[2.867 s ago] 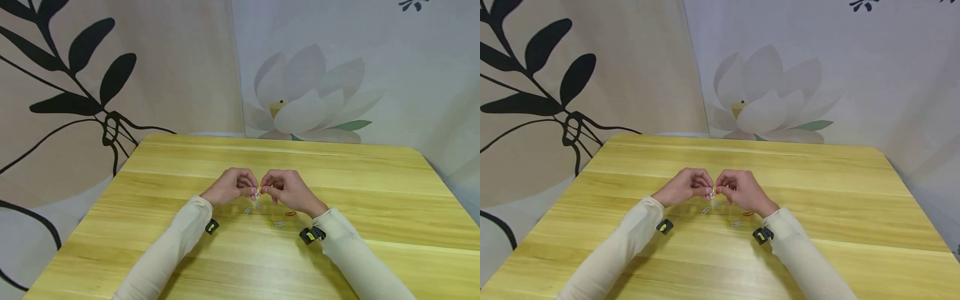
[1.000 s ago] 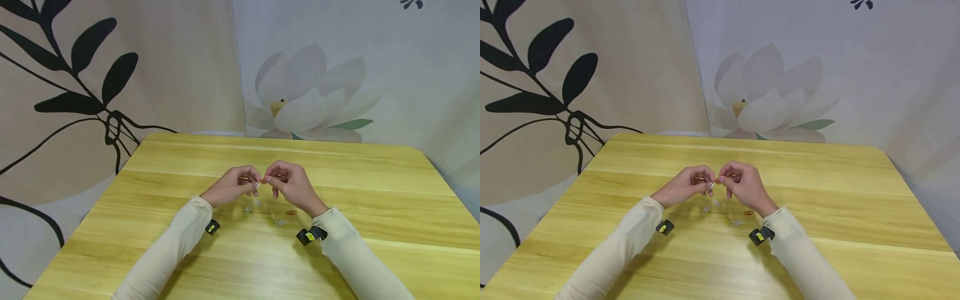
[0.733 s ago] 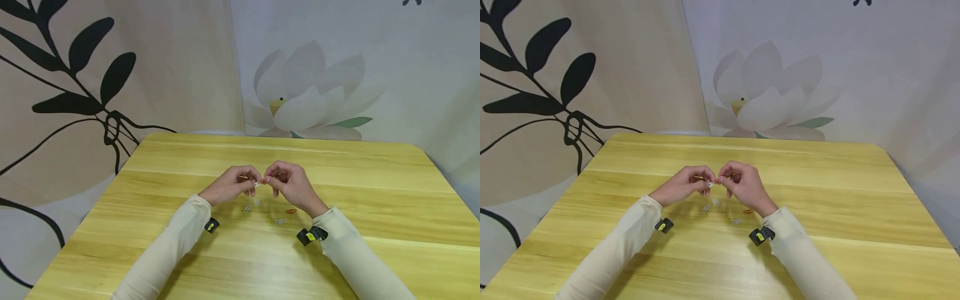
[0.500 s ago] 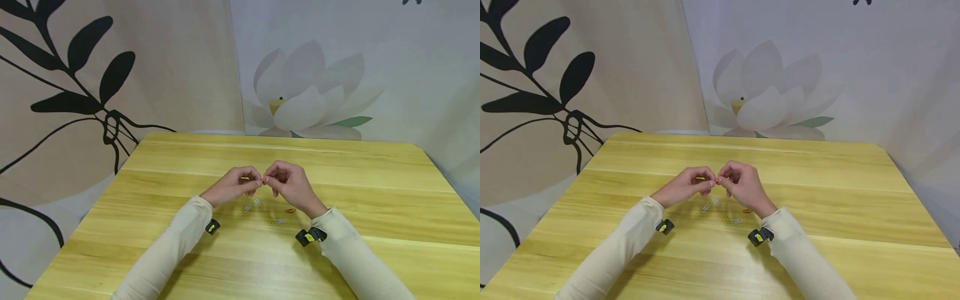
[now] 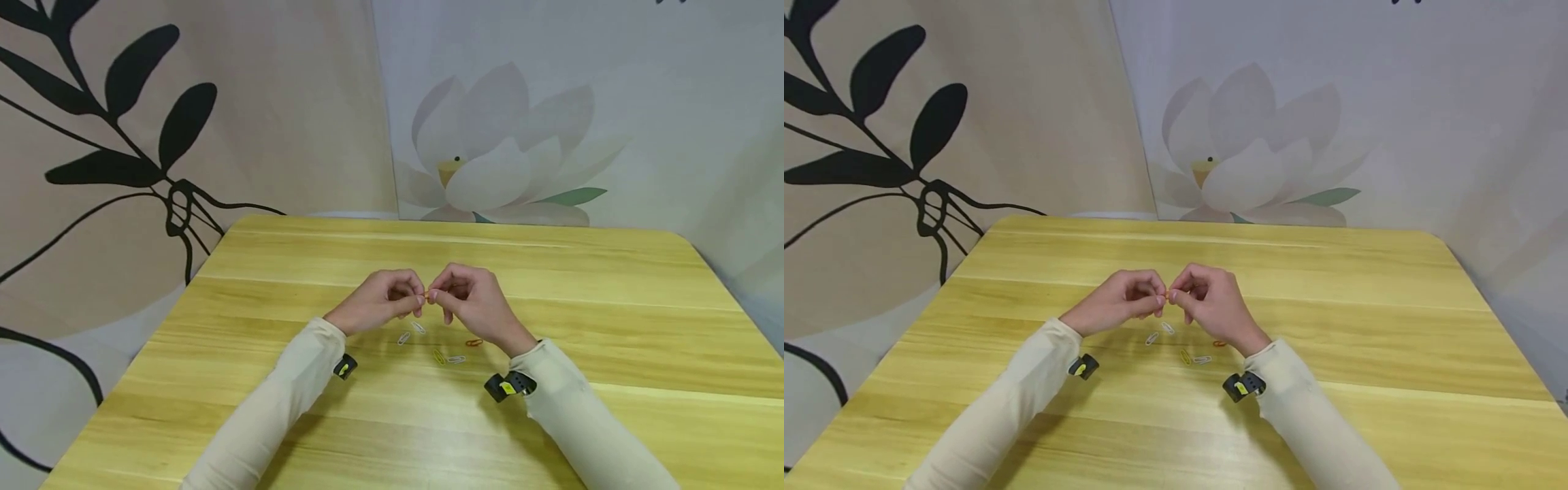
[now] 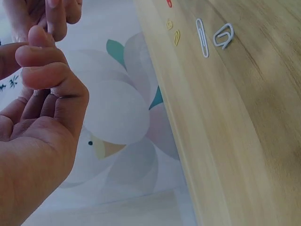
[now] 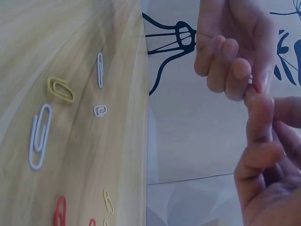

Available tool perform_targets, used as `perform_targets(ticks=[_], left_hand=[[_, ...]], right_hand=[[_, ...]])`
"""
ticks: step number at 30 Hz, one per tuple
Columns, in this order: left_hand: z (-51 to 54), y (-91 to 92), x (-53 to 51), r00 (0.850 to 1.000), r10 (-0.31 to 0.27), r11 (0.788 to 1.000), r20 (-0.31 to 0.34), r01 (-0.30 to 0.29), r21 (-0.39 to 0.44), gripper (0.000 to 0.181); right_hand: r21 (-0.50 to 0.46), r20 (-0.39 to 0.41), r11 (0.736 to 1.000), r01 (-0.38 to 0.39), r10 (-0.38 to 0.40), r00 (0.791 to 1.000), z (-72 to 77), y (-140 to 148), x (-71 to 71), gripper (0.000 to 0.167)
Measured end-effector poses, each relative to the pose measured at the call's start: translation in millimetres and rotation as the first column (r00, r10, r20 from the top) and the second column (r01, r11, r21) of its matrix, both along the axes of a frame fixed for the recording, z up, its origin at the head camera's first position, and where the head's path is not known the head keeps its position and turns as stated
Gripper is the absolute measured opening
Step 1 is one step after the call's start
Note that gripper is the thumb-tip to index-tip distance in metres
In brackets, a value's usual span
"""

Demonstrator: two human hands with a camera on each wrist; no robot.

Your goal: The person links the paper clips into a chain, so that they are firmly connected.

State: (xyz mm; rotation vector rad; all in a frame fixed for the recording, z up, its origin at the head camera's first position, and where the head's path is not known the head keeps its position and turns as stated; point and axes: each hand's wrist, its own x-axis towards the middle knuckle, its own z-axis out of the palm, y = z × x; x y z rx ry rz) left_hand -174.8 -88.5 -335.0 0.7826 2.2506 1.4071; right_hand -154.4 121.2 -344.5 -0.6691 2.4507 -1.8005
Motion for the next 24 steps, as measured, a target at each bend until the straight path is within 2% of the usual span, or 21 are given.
perform_targets(ticks=[15, 24], left_hand=[[-0.9, -2.6, 1.3, 0.996, 0.031, 1.000, -0.087, -0.031, -0.002, 0.008], [-1.8, -5.3, -0.3, 0.996, 0.032, 0.999, -0.079, -0.031, 0.021, 0.009]], right_hand=[[0.137, -0.014, 0.990, -0.045, 0.048, 0.999, 0.6, 8.2, 4.1, 0.007], [0.238, 0.029, 0.961, -0.140, 0.137, 0.990, -6.5, 19.3, 5.6, 0.006]])
